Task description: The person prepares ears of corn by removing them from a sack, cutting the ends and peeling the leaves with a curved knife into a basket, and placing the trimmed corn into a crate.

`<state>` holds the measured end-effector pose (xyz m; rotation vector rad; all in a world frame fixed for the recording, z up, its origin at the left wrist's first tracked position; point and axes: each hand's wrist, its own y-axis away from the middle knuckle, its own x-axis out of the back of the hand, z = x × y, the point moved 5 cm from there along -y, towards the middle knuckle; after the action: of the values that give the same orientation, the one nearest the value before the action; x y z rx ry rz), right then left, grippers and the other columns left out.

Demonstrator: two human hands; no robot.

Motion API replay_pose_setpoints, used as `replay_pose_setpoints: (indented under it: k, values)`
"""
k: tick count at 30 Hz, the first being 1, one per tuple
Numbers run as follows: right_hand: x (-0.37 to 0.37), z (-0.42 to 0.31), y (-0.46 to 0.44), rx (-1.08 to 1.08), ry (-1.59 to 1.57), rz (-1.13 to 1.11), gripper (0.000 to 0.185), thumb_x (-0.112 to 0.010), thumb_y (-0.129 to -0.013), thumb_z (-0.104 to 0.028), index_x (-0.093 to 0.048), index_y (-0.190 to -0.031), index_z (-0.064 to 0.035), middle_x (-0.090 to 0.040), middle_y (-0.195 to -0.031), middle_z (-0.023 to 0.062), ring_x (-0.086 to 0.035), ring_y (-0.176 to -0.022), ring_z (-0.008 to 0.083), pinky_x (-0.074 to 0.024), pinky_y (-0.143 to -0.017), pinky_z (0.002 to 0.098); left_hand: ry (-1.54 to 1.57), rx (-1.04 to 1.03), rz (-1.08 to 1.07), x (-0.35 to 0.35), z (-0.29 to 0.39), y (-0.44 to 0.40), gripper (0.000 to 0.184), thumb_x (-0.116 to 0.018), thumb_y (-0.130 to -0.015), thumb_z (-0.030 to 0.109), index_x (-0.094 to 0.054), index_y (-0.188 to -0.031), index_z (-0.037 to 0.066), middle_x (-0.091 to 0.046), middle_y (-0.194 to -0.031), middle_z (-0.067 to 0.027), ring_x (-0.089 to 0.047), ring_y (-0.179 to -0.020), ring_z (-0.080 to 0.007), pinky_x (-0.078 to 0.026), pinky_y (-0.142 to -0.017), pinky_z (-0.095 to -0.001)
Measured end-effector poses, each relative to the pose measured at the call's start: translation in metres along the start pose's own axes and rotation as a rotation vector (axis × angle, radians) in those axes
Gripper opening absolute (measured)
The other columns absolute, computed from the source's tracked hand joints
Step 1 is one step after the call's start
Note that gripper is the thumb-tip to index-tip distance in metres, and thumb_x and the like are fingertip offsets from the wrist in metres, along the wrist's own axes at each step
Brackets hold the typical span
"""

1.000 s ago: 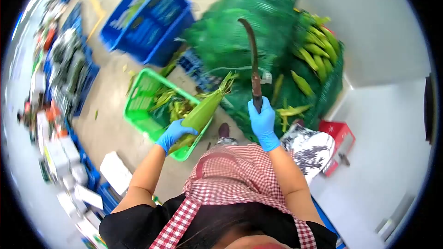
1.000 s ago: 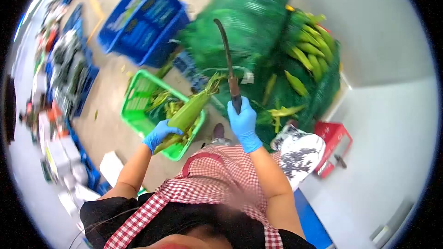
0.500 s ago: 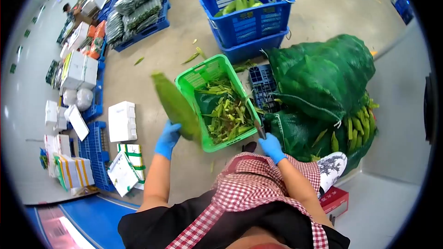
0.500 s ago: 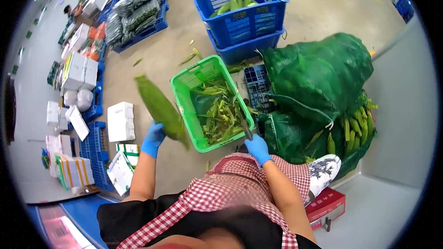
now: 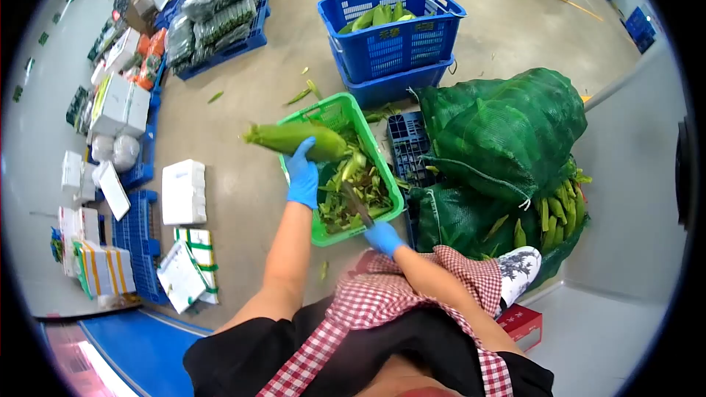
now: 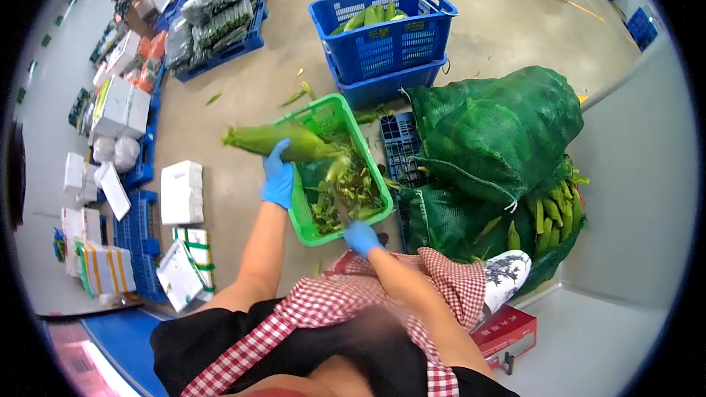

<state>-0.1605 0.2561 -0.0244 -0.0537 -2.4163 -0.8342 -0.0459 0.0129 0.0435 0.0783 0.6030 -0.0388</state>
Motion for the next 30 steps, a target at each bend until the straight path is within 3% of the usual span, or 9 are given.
replay_pose_setpoints:
  k: [5,9,13,15,17,19,21,22,30]
  values:
    - [0.092,0.085,0.029,-0.260,-0.111,0.375,0.038,-0.056,-0.076,-0.032,-0.057,-0.090,0.0028,-0.061,-0.081,0.0255,-0.060,-0.076,0.0402,-0.0478,-0.068,0.0455,0.217,0.589,0.164,-0.003,-0.065,-0.019,0.048,-0.067,-0.079,0.029,-0.051,-0.118,0.008,-0.056,-0.117,-0.0126,-0.051,-0.108,-0.0296,-0.042,-0.095,-0.0462]
    - [0.152,0.147,0.075,-0.316,-0.205,0.289,0.039,-0.056,-0.077,-0.036,-0.054,-0.092,-0.0001,-0.060,-0.089,0.0268,-0.058,-0.083,0.0431,-0.0458,-0.073,0.0481,0.324,0.606,0.087,-0.095,-0.099,-0.122,0.040,-0.061,-0.083,0.034,-0.054,-0.113,0.008,-0.056,-0.116,-0.0123,-0.052,-0.105,-0.0298,-0.042,-0.095,-0.0457]
    - [0.189,0.164,0.150,-0.339,-0.471,0.389,0.031,-0.061,-0.079,-0.029,-0.054,-0.088,-0.0002,-0.059,-0.068,0.0176,-0.058,-0.058,0.0271,-0.0458,-0.056,0.0370,0.001,0.518,-0.463,-0.271,-0.080,-0.129,0.029,-0.054,-0.088,0.023,-0.054,-0.112,0.006,-0.058,-0.111,-0.0127,-0.055,-0.100,-0.0250,-0.046,-0.090,-0.0373]
    - [0.214,0.165,0.189,-0.300,-0.531,0.488,0.036,-0.060,-0.079,-0.033,-0.054,-0.092,-0.0003,-0.060,-0.078,0.0240,-0.059,-0.075,0.0401,-0.0460,-0.064,0.0408,-0.098,0.548,-0.640,-0.345,-0.082,-0.041,0.027,-0.051,-0.089,0.025,-0.056,-0.106,0.005,-0.060,-0.107,-0.0119,-0.058,-0.095,-0.0230,-0.047,-0.088,-0.0317]
    - [0.232,0.190,0.225,-0.238,-0.504,0.806,0.035,-0.061,-0.079,-0.031,-0.053,-0.090,0.0006,-0.058,-0.079,0.0259,-0.056,-0.076,0.0433,-0.0448,-0.063,0.0420,-0.072,0.878,-1.034,-0.372,-0.119,0.060,0.033,-0.050,-0.089,0.027,-0.057,-0.107,0.001,-0.064,-0.098,-0.0132,-0.062,-0.087,-0.0243,-0.050,-0.078,-0.0281]
    - [0.240,0.255,0.236,-0.312,-0.580,1.118,0.028,-0.062,-0.081,-0.026,-0.052,-0.087,-0.0003,-0.059,-0.071,0.0196,-0.058,-0.061,0.0349,-0.0438,-0.053,0.0382,-0.464,1.321,-1.773,-0.374,-0.155,0.170,0.035,-0.052,-0.086,0.019,-0.058,-0.110,-0.006,-0.066,-0.091,-0.0195,-0.067,-0.076,-0.0238,-0.052,-0.062,-0.0272]
    - [0.269,0.303,0.266,-0.385,-1.112,1.276,0.019,-0.060,-0.085,-0.020,-0.050,-0.085,-0.0031,-0.055,-0.062,0.0078,-0.053,-0.046,0.0186,-0.0390,-0.042,0.0305,-0.585,1.676,-1.954,-0.377,-0.186,0.295,0.037,-0.056,-0.087,0.019,-0.057,-0.114,-0.006,-0.065,-0.102,-0.0168,-0.064,-0.091,-0.0209,-0.051,-0.079,-0.0282]
    - [0.282,0.332,0.278,-0.436,-1.175,1.382,0.015,-0.057,-0.087,-0.017,-0.048,-0.083,-0.0055,-0.049,-0.059,-0.0003,-0.046,-0.042,0.0068,-0.0353,-0.038,0.0239,-0.695,1.588,-2.065,-0.375,-0.219,0.340,0.036,-0.056,-0.087,0.020,-0.058,-0.114,-0.004,-0.064,-0.105,-0.0145,-0.062,-0.096,-0.0201,-0.049,-0.081,-0.0280]
    - [0.268,0.444,0.327,-0.409,-2.197,1.351,0.016,-0.057,-0.085,-0.023,-0.051,-0.087,-0.0085,-0.051,-0.064,0.0008,-0.047,-0.048,0.0120,-0.0407,-0.044,0.0278,-1.188,0.126,-2.245,-0.353,-0.611,0.513,0.058,-0.064,-0.076,0.031,-0.048,-0.125,0.005,-0.050,-0.126,-0.0169,-0.048,-0.114,-0.0337,-0.040,-0.096,-0.0404]
